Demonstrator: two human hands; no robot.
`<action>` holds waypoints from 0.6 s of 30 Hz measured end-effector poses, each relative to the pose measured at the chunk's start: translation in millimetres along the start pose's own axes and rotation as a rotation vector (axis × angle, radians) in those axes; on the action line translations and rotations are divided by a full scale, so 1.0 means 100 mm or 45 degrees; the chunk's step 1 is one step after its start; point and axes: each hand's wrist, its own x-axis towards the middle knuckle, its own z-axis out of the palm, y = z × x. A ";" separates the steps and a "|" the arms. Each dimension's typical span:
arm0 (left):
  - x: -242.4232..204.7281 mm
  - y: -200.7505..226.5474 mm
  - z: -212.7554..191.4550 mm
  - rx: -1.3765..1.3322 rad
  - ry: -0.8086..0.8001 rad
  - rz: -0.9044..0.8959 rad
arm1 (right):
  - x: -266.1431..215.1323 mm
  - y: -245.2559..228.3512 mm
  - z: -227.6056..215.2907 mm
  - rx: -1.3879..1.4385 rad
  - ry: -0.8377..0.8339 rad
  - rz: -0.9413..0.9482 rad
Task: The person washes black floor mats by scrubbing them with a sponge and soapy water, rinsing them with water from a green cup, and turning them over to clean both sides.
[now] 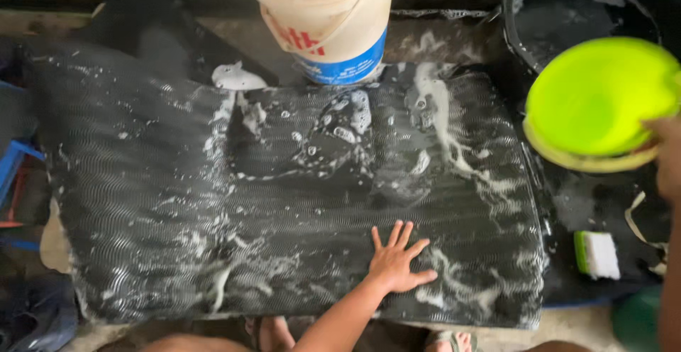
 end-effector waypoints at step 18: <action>0.19 -1.77 0.07 0.072 0.689 -0.296 | -2.86 -1.52 2.66 -0.822 -0.898 0.399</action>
